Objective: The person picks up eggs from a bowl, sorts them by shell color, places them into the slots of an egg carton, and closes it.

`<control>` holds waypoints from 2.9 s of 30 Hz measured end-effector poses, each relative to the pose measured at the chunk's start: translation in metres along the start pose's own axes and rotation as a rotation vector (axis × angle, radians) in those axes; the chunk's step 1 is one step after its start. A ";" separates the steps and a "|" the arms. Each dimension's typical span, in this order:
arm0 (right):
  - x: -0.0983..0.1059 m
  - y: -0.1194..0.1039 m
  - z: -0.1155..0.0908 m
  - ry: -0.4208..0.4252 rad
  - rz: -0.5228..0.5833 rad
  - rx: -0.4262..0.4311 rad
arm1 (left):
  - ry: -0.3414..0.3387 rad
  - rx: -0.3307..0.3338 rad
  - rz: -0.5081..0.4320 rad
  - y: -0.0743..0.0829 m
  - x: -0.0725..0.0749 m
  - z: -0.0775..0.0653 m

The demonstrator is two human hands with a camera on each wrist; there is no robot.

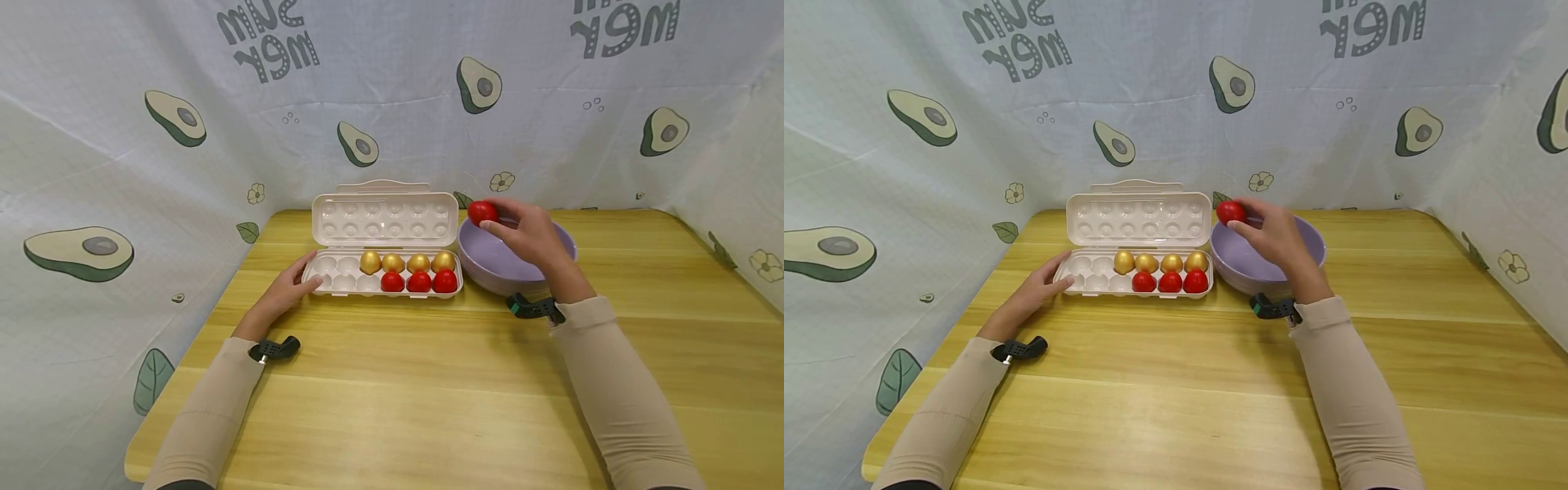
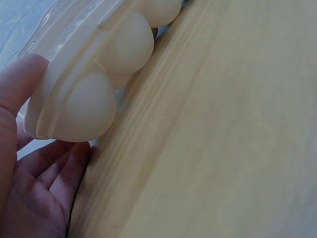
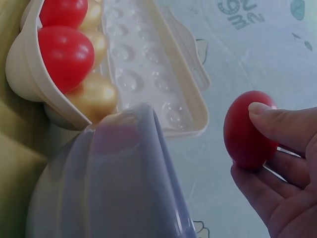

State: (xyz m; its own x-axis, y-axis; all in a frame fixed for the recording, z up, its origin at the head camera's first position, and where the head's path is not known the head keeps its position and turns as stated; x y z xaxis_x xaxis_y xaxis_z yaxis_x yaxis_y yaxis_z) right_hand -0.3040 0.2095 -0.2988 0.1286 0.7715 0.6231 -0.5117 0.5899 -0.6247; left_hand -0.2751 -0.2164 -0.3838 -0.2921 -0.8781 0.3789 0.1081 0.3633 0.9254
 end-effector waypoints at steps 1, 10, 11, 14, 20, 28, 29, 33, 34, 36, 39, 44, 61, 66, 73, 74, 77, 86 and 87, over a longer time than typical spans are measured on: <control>0.000 -0.001 0.000 0.004 0.006 0.000 | -0.001 -0.001 -0.001 0.000 0.000 0.000; -0.004 -0.007 0.002 0.013 0.085 0.015 | -0.011 -0.012 0.001 0.001 -0.001 0.001; -0.004 -0.007 0.002 0.018 0.094 0.012 | -0.010 -0.010 -0.001 0.001 -0.001 0.001; -0.004 -0.009 0.001 0.034 0.132 -0.001 | -0.004 0.000 -0.012 -0.003 -0.001 0.003; -0.010 -0.017 0.004 0.044 0.210 0.020 | 0.021 -0.001 0.023 -0.023 0.003 0.012; -0.018 -0.055 0.004 0.015 0.313 0.069 | 0.016 -0.003 0.010 -0.018 0.005 0.008; -0.020 -0.056 0.004 0.008 0.314 0.070 | 0.022 -0.007 0.022 -0.021 0.005 0.009; -0.027 -0.058 0.005 -0.035 0.301 0.055 | 0.037 -0.001 0.041 -0.027 0.007 0.012; -0.029 -0.058 0.004 -0.045 0.295 0.049 | 0.034 0.004 0.044 -0.025 0.007 0.012; -0.031 -0.060 0.003 -0.059 0.288 0.039 | 0.024 0.009 0.030 -0.019 0.005 0.011; -0.034 -0.061 0.003 -0.072 0.311 0.043 | 0.013 0.011 0.013 -0.008 0.003 0.007; -0.042 -0.058 0.005 -0.098 0.323 0.065 | 0.013 0.007 0.029 0.002 0.002 0.001; -0.080 -0.058 0.013 -0.150 0.576 -0.004 | 0.008 -0.004 0.053 0.000 0.000 0.003; -0.082 -0.076 0.013 -0.152 0.609 -0.032 | 0.017 0.015 0.045 -0.001 0.001 0.003; -0.099 -0.075 0.017 -0.172 0.616 -0.035 | 0.040 0.032 0.038 -0.021 0.004 0.014; -0.102 -0.073 0.018 -0.175 0.599 -0.031 | 0.043 0.031 0.047 -0.024 0.005 0.016; -0.112 -0.069 0.019 -0.172 0.558 -0.029 | 0.054 0.022 0.070 -0.030 0.005 0.019; -0.131 -0.065 0.016 -0.215 0.523 -0.076 | 0.030 0.019 0.045 -0.016 0.001 0.011; -0.132 -0.065 0.016 -0.216 0.529 -0.079 | 0.028 0.018 0.046 -0.011 0.001 0.009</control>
State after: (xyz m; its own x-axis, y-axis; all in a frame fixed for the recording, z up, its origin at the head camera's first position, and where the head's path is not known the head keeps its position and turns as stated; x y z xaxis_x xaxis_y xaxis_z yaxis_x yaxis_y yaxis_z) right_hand -0.3009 0.0654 -0.3333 -0.3083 0.9049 0.2935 -0.3930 0.1598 -0.9055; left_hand -0.2847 -0.2183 -0.3936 -0.2608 -0.8686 0.4214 0.1034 0.4089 0.9067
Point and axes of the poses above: each hand's wrist, its own z-axis towards the middle knuckle, its own x-axis out of the back of the hand, y = z × x, the point moved 3 cm from there along z, towards the middle knuckle, and after that the axes turned 5 degrees about x, right-handed, at the moved point
